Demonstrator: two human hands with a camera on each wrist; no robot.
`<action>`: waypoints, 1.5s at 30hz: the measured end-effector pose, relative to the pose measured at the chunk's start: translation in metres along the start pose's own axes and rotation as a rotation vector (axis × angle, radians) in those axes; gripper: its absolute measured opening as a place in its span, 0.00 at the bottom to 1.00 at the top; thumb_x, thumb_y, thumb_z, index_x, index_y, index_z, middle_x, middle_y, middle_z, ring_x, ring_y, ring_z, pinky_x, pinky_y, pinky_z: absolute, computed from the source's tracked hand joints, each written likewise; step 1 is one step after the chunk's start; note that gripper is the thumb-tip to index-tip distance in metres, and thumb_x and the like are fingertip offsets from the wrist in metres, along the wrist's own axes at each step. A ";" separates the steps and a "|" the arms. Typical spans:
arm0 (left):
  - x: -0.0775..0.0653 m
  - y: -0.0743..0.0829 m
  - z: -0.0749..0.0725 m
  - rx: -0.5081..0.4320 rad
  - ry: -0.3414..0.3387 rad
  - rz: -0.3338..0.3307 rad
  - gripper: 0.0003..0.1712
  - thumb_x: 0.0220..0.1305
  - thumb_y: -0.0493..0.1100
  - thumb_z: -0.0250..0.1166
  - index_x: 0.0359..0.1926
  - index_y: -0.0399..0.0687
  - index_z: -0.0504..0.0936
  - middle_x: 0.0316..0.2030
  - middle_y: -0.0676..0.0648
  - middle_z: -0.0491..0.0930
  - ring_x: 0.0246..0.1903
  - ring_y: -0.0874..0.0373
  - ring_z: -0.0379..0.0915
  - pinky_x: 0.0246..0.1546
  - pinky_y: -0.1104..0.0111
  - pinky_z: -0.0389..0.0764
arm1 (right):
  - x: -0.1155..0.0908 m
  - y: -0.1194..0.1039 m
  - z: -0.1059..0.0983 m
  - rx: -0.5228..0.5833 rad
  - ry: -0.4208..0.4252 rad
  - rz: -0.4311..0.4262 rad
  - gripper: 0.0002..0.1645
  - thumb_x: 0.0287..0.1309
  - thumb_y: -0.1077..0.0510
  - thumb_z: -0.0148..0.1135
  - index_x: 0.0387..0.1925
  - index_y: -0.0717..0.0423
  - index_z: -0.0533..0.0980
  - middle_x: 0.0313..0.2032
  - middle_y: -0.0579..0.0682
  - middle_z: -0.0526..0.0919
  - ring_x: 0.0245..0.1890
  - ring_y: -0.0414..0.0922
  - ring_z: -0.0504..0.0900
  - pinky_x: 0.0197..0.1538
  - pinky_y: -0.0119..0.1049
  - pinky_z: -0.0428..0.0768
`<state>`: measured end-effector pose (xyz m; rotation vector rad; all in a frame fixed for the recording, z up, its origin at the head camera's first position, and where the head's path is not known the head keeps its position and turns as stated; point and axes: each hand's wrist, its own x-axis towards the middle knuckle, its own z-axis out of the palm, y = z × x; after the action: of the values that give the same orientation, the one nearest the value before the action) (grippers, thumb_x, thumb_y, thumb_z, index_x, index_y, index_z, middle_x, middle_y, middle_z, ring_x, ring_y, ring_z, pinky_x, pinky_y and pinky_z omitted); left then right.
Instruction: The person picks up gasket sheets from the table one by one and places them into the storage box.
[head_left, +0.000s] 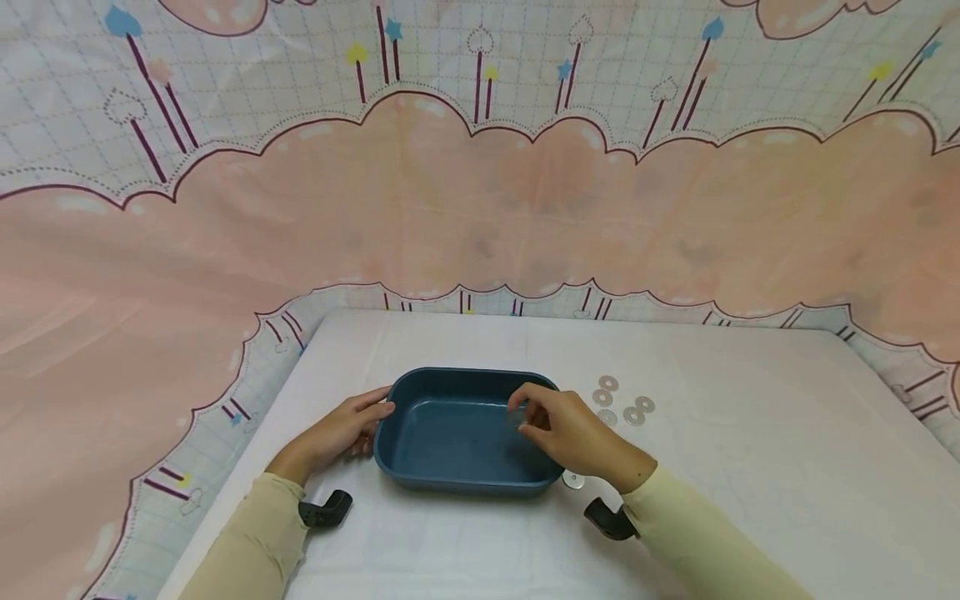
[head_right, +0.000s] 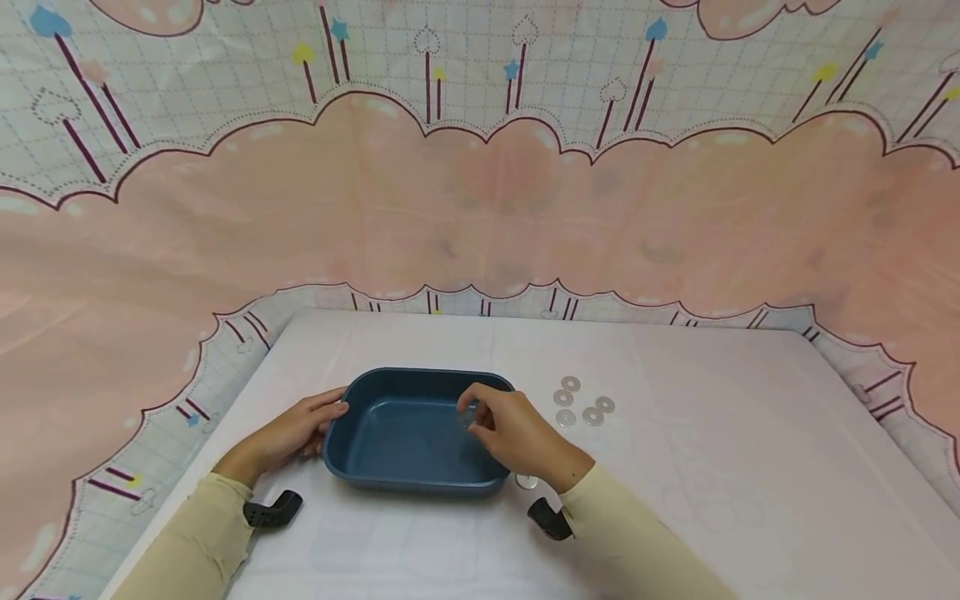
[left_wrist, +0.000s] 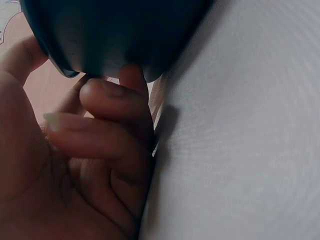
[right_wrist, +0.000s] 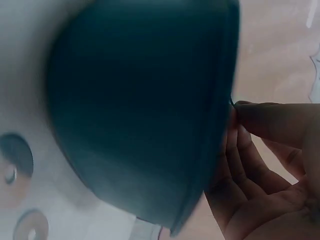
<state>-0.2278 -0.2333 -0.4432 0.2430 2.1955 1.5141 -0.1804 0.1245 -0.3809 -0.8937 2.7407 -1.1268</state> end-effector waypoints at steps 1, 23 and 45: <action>0.000 0.000 0.000 0.001 0.000 -0.001 0.38 0.76 0.56 0.52 0.78 0.48 0.53 0.17 0.54 0.74 0.19 0.60 0.67 0.20 0.72 0.66 | 0.002 0.000 0.002 -0.001 -0.006 -0.001 0.15 0.61 0.67 0.66 0.48 0.52 0.77 0.31 0.43 0.79 0.29 0.37 0.76 0.35 0.29 0.79; 0.005 0.003 -0.002 0.031 0.012 -0.003 0.37 0.76 0.56 0.52 0.78 0.49 0.55 0.18 0.52 0.75 0.19 0.59 0.68 0.20 0.71 0.67 | 0.024 0.004 0.030 0.035 -0.134 0.014 0.13 0.62 0.68 0.64 0.47 0.54 0.78 0.33 0.46 0.83 0.30 0.37 0.77 0.36 0.30 0.77; -0.001 0.003 0.001 0.016 0.013 -0.009 0.37 0.76 0.56 0.52 0.78 0.51 0.54 0.17 0.52 0.74 0.19 0.59 0.67 0.20 0.71 0.67 | 0.034 0.011 0.043 -0.008 -0.203 0.075 0.12 0.60 0.71 0.63 0.42 0.54 0.78 0.27 0.46 0.79 0.25 0.37 0.72 0.30 0.30 0.73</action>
<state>-0.2270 -0.2316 -0.4411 0.2285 2.2163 1.4977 -0.2036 0.0852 -0.4141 -0.8470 2.5926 -0.9565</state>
